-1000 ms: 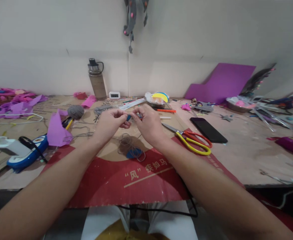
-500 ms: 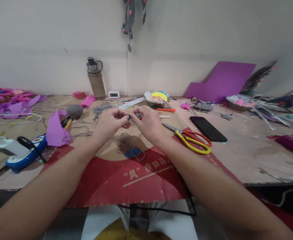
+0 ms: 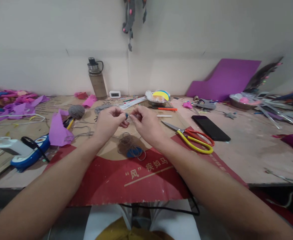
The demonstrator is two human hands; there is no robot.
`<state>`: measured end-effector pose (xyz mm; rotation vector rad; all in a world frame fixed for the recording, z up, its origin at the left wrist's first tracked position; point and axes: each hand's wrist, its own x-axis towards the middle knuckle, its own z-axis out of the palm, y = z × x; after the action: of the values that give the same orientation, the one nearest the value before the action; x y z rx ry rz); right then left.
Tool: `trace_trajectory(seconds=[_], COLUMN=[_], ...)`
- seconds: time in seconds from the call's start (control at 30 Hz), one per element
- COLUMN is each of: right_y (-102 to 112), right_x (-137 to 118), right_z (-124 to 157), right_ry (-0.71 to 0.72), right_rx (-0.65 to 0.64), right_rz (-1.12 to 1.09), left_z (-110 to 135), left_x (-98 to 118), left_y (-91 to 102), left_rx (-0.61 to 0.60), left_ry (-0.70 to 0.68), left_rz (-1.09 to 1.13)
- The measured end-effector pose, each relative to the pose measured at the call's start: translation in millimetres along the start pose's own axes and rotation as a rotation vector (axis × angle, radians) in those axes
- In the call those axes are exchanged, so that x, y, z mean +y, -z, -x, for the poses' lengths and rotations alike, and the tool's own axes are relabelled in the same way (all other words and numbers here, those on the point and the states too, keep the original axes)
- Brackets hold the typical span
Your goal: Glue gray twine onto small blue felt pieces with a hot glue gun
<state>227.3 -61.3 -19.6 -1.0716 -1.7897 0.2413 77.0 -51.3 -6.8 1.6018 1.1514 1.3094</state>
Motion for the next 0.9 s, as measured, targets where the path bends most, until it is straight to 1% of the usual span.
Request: trace_trajectory(seconds=[0.23, 0.37, 0.67, 0.9], right_y=[-1.8, -2.5, -2.8, -1.3], right_x=[-1.5, -2.2, -5.2, -4.4], right_z=[1.0, 0.6, 0.1, -0.1], right_ry=[-0.065, -0.056, -0.085, -0.107], right_rx=[-0.008, -0.016, -0.016, -0.001], right_rz=[-0.024, -0.013, -0.004, 0.013], left_z=[0.5, 0.7, 3.6, 4.1], left_x=[-0.4, -1.3, 3.1, 1.8], left_y=[-3.2, -4.0, -4.6, -5.6], left_rx=[0.022, 0.009, 0.024, -0.022], left_ry=[-0.013, -0.010, -0.012, 0.034], left_rz=[0.051, 0.095, 0.057, 0.134])
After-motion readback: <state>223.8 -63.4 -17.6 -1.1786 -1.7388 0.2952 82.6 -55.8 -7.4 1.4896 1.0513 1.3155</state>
